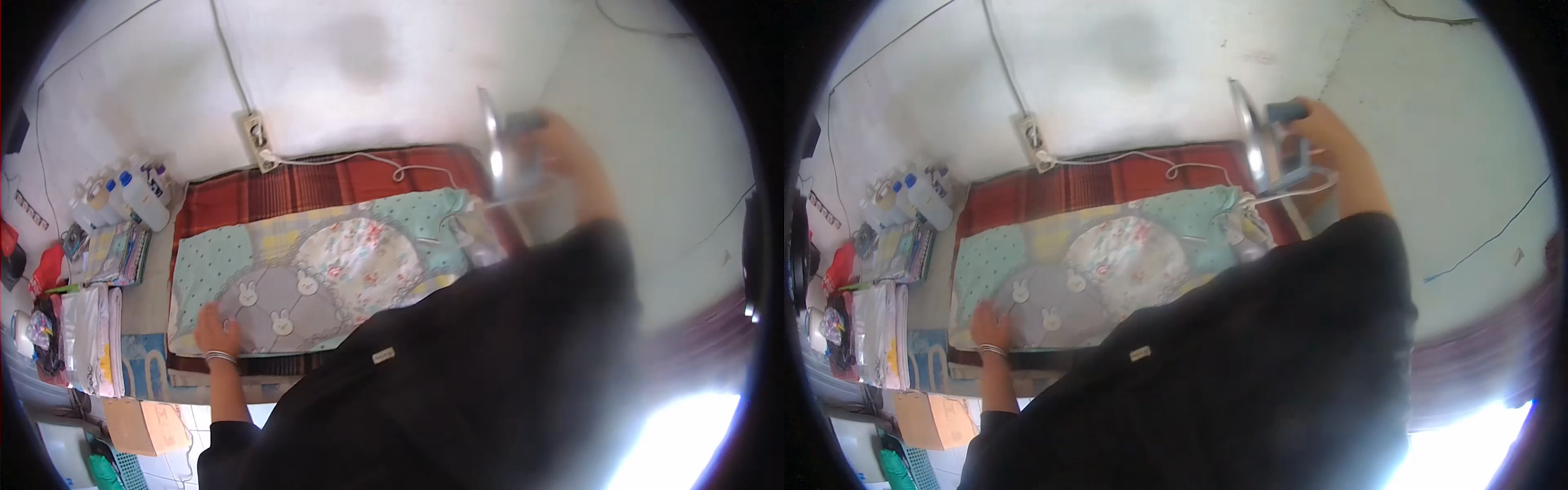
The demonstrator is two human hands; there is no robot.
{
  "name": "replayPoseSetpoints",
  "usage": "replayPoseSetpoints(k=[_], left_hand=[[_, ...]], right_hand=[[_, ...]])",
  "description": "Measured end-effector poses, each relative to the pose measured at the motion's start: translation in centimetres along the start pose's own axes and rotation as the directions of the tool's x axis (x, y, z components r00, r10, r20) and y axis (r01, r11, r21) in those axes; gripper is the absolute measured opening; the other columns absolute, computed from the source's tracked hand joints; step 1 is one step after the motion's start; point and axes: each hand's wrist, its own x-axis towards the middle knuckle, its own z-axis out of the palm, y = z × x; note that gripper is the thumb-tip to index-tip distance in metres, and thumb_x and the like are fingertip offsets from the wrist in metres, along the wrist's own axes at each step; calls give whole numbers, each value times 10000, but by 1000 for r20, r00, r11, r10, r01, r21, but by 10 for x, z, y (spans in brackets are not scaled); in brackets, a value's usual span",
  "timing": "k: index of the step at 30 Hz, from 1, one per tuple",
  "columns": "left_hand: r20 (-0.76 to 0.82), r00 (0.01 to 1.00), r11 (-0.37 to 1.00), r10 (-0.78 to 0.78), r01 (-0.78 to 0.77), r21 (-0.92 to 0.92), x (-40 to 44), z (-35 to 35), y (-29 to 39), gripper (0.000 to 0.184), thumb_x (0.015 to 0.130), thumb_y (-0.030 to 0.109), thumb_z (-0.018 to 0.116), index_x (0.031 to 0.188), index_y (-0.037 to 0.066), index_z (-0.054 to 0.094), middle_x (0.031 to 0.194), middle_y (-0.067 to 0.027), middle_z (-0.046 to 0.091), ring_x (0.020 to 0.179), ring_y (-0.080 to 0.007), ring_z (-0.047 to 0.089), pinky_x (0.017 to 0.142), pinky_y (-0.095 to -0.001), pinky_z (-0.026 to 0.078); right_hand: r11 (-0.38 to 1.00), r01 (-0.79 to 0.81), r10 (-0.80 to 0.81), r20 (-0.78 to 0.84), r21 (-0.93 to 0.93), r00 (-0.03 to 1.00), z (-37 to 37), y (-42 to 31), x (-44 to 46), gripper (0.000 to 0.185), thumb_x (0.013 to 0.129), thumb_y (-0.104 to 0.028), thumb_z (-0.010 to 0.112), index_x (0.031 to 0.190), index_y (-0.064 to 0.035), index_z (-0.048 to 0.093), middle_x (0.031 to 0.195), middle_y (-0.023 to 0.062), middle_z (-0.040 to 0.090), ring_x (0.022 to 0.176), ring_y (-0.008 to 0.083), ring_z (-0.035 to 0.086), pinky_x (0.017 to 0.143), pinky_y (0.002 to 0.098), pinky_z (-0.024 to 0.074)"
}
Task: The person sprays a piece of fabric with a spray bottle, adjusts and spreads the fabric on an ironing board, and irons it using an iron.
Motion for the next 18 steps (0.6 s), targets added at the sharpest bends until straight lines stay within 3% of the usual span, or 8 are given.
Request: replayPoseSetpoints(k=[2,4,8,10,12,15,17,18], left_hand=[[110,994,999,9,-13,35,-11,-4,75,679,785,364,589,1385,126,376,1461,-107,337,1354,-290,293,1046,-561,262],[272,962,996,36,-57,70,-18,7,119,756,813,449,525,1450,141,258,1538,-81,165,1416,-267,144,1072,-600,162],[352,935,995,-31,-5,101,-28,19,157,756,831,471,480,1463,135,235,1546,-80,136,1424,-273,108,1101,-570,96],[335,942,993,-23,-17,115,-30,18,156,762,839,472,463,1467,117,218,1546,-82,134,1426,-277,103,1106,-561,69],[325,946,994,-23,-14,111,-30,20,157,763,840,461,462,1467,104,215,1548,-81,129,1427,-274,97,1108,-557,59],[320,947,993,-34,-5,120,-29,23,157,764,833,450,481,1464,106,223,1547,-82,137,1426,-275,105,1107,-560,59],[310,950,994,-17,-18,110,-29,23,157,771,822,441,503,1460,103,233,1545,-83,146,1424,-281,115,1107,-557,58],[307,951,992,-26,-14,128,-29,22,157,771,822,441,503,1460,103,233,1545,-83,146,1424,-281,115,1107,-557,58]], right_hand=[[737,48,-253,-210,-674,944,-69,12,41,371,688,-116,668,1051,-94,594,924,106,655,878,249,633,746,379,499],[510,-85,-473,-362,-856,803,-98,15,46,369,671,-141,655,1036,-109,606,964,146,650,938,319,613,793,396,480],[524,-83,-608,-441,-847,661,-144,72,108,355,676,-179,652,1024,-122,614,999,139,648,967,370,580,810,421,467],[690,-44,-487,-509,-722,710,-128,92,127,370,681,-163,651,1048,-130,614,1011,139,650,991,328,602,827,404,474],[873,8,-252,-436,-488,864,-95,120,143,431,691,-184,674,1109,-114,597,1040,163,644,1016,298,612,828,382,478],[960,146,-224,-348,-237,910,-15,202,183,475,718,-197,710,1132,-15,562,1003,167,637,955,259,615,769,374,502],[978,-54,68,-65,203,996,38,205,166,484,724,-158,705,1161,-28,543,987,121,628,915,229,603,754,381,501],[954,-88,85,21,286,996,60,213,166,490,726,-144,703,1176,-42,537,983,108,620,903,221,598,741,379,497]])
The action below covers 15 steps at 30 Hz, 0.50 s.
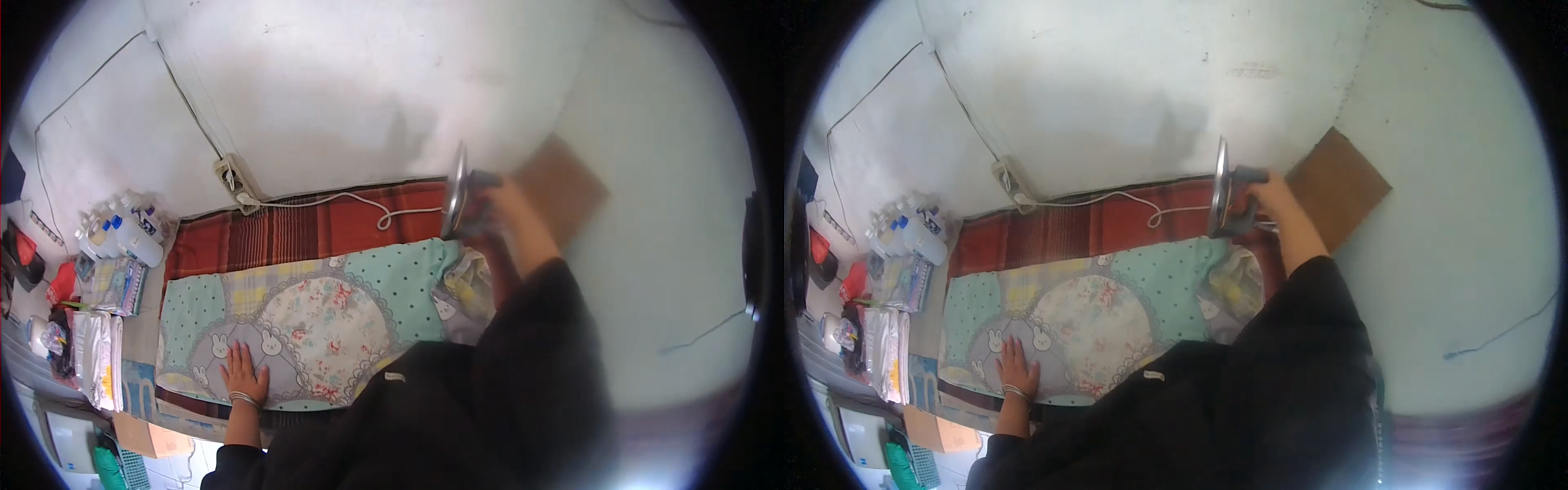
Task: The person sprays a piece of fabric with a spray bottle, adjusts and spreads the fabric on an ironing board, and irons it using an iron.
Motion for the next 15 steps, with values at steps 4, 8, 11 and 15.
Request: replayPoseSetpoints(k=[4,8,11,15], left_hand=[[3,1000,1000,-1,1,-7,2,2,2,772,811,423,515,1457,101,240,1540,-94,160,1422,-292,124,1108,-550,63],[-13,1000,1000,10,-10,-6,3,3,2,774,797,403,528,1452,96,254,1533,-110,181,1418,-301,136,1108,-547,70],[-44,999,999,25,-26,-24,4,5,1,775,783,396,544,1444,91,276,1524,-117,205,1412,-309,157,1106,-549,81],[-59,998,999,29,-30,-14,3,6,1,768,778,388,551,1437,88,293,1517,-123,221,1405,-313,175,1103,-553,95]], right_hand=[[975,2,-1,-5,221,1000,49,65,39,448,742,-92,673,1171,-67,545,974,94,601,876,204,594,674,378,494],[980,62,-59,-20,189,998,58,80,76,477,748,-70,648,1206,-87,517,968,101,603,863,206,592,654,374,493],[933,-113,157,-105,341,982,67,44,65,534,760,-76,643,1260,-81,458,980,100,603,855,215,592,683,352,489],[962,-158,166,-20,223,986,68,39,69,639,774,-157,688,1324,-96,368,1102,120,569,959,235,575,745,364,476]])
